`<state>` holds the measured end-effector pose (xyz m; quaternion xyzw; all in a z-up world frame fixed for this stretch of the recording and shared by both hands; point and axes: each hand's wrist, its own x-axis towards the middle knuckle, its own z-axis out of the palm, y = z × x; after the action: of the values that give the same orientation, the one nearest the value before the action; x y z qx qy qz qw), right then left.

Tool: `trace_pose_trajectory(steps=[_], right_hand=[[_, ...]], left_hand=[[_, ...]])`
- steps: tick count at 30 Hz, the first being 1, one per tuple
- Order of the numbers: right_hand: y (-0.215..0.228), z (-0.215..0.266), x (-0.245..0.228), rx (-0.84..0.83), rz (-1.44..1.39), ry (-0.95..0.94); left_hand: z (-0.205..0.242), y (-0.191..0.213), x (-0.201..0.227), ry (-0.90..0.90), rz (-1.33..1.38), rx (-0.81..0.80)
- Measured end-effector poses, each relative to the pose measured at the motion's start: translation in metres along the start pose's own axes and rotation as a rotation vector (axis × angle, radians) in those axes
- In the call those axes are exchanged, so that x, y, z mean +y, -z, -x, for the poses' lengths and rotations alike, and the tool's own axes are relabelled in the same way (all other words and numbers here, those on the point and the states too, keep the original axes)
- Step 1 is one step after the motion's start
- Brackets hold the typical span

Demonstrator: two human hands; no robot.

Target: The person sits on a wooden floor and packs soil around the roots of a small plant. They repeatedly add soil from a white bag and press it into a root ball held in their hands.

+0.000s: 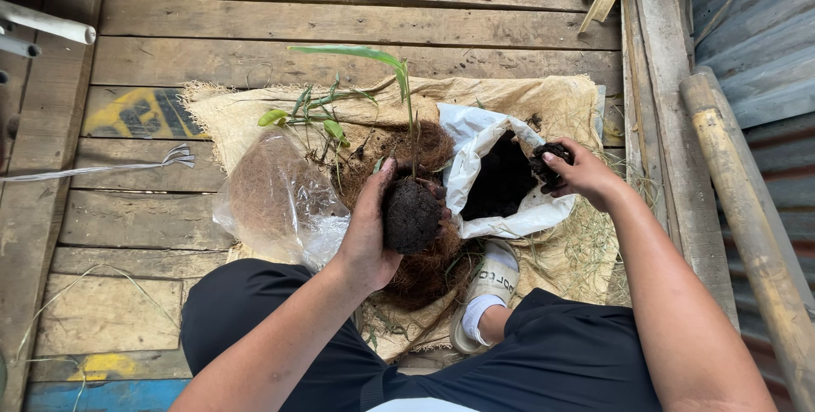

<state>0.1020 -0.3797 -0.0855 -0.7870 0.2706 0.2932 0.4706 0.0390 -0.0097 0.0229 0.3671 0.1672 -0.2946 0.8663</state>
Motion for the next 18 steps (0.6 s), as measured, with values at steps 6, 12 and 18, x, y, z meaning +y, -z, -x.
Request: trace_pose_trajectory(steps=[6, 12, 18], right_hand=[[0.006, -0.005, 0.005, 0.018, 0.023, 0.133], [0.009, -0.014, 0.010, 0.075, -0.015, 0.259], [0.013, -0.014, 0.011, 0.047, -0.175, 0.251]], left_hand=[[-0.001, 0.002, -0.003, -0.017, 0.065, -0.016], [-0.003, 0.003, -0.005, -0.024, 0.157, -0.056], [-0.003, -0.003, 0.000, -0.023, 0.235, 0.010]])
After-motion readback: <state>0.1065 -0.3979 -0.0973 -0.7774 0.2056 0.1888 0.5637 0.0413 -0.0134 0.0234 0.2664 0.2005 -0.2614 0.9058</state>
